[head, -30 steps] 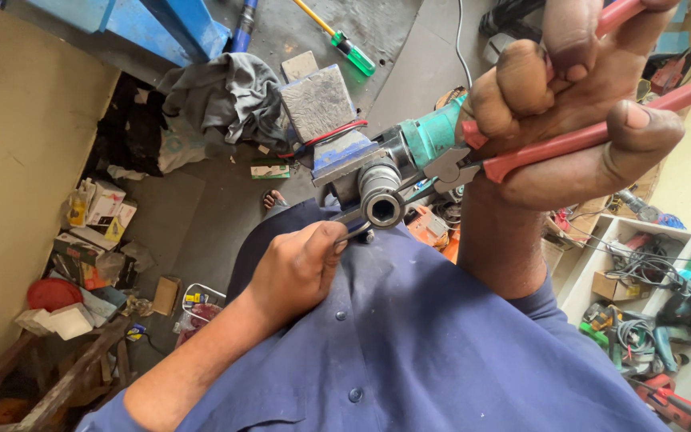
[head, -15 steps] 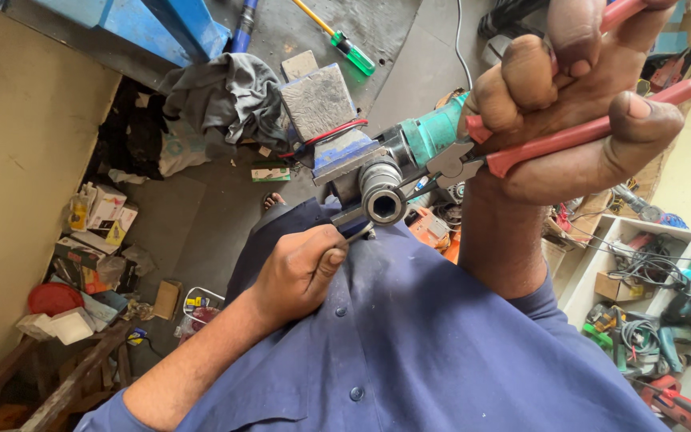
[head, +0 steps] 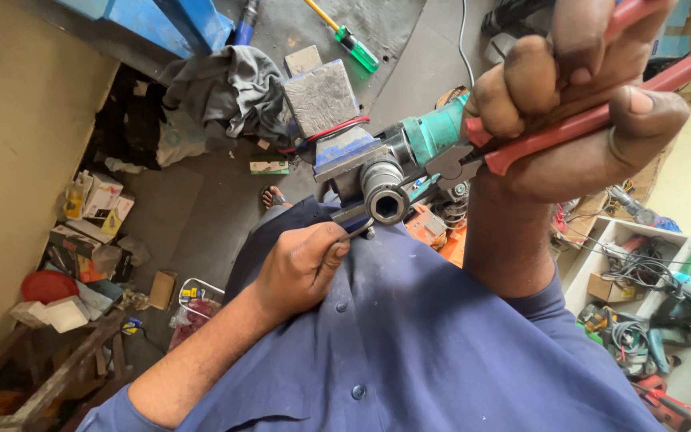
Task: The person uses pliers and a screwdriver to adjust a cylindrical metal component clamped in a bench vise. They repeatedly reposition the pliers and turn the screwdriver to manipulate internal parts of the device.
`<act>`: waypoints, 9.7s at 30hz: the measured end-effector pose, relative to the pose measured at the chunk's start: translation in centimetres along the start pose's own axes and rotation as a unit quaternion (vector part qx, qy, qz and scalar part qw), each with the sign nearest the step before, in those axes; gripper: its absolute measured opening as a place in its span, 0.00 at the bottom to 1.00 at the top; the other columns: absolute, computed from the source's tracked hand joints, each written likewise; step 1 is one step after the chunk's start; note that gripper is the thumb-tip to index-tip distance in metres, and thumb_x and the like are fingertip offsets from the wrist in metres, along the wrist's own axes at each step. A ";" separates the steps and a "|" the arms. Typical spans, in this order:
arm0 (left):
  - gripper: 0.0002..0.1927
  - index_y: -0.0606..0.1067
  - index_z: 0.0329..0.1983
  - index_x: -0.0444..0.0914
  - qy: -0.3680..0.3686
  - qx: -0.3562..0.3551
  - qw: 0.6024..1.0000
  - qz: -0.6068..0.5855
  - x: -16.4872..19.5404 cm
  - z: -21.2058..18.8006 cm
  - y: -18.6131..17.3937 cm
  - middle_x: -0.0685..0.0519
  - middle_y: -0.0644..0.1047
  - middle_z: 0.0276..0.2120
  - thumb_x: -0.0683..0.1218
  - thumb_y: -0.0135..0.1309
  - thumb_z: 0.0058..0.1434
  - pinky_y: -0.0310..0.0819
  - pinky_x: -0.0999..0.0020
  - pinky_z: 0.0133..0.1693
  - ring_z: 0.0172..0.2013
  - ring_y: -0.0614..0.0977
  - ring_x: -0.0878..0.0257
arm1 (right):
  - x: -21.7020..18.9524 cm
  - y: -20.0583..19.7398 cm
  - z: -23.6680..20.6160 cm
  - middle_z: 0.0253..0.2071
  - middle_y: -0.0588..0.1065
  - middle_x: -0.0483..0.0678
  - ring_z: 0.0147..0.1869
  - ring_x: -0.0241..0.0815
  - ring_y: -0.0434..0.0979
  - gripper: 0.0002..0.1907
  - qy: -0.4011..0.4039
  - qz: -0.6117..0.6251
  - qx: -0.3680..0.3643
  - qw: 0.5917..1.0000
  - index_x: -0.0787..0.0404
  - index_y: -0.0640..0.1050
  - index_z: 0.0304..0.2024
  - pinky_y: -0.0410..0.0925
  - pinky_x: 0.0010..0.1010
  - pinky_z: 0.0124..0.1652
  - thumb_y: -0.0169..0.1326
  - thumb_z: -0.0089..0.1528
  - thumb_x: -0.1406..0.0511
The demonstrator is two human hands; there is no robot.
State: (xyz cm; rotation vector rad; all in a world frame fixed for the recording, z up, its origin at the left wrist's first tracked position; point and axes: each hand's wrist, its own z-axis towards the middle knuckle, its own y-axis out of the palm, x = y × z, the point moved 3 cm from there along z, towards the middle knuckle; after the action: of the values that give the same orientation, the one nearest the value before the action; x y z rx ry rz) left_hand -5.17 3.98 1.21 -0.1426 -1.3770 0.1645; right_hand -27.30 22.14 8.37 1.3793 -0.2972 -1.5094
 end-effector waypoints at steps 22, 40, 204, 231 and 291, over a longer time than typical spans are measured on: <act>0.08 0.71 0.39 0.34 -0.024 0.024 0.999 0.018 -0.3 -0.2 0.4 0.43 0.75 0.30 0.44 0.49 0.73 0.73 0.54 0.34 0.33 0.80 0.42 | 2.1 -1.8 2.2 0.31 0.60 0.43 0.27 0.33 0.48 0.45 0.168 -0.078 -0.066 0.980 0.62 0.65 0.44 0.48 0.25 0.26 0.41 0.59 0.27; 0.09 0.70 0.38 0.34 -0.025 0.019 0.999 0.039 0.0 -0.6 -0.1 0.43 0.74 0.29 0.44 0.49 0.72 0.71 0.53 0.33 0.31 0.79 0.42 | 3.5 -1.1 2.6 0.34 0.58 0.41 0.23 0.30 0.46 0.15 0.119 0.036 -0.011 0.992 0.58 0.61 0.38 0.46 0.21 0.20 0.44 0.61 0.55; 0.10 0.71 0.32 0.37 0.095 -0.145 0.985 0.011 -5.4 3.2 -6.7 0.50 0.74 0.27 0.44 0.53 0.69 0.71 0.59 0.29 0.27 0.78 0.51 | 0.8 1.1 -5.2 0.37 0.61 0.39 0.24 0.30 0.50 0.14 -0.132 -0.108 0.095 0.981 0.57 0.65 0.40 0.51 0.26 0.26 0.51 0.53 0.64; 0.11 0.69 0.32 0.37 0.095 -0.157 0.983 0.019 -6.8 3.2 -6.0 0.50 0.71 0.25 0.45 0.53 0.69 0.69 0.57 0.28 0.27 0.77 0.50 | 2.8 -1.1 -4.2 0.34 0.59 0.40 0.23 0.24 0.53 0.12 -0.108 -0.032 0.099 0.989 0.58 0.64 0.39 0.54 0.19 0.25 0.51 0.57 0.63; 0.30 0.74 0.53 0.37 0.111 0.015 0.994 0.004 0.1 6.8 -1.6 0.46 0.81 0.49 0.50 0.76 0.52 0.84 0.64 0.50 0.49 0.87 0.54 | 3.0 -3.5 -3.5 0.41 0.61 0.45 0.34 0.34 0.59 0.41 0.025 0.075 0.105 0.991 0.54 0.59 0.70 0.61 0.23 0.32 0.55 0.56 0.56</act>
State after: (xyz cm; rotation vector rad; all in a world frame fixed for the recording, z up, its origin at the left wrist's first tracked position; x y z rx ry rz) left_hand -11.78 2.42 2.90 -0.1358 -1.1524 0.1707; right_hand -25.50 22.85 2.90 1.5208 -0.5285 -1.3469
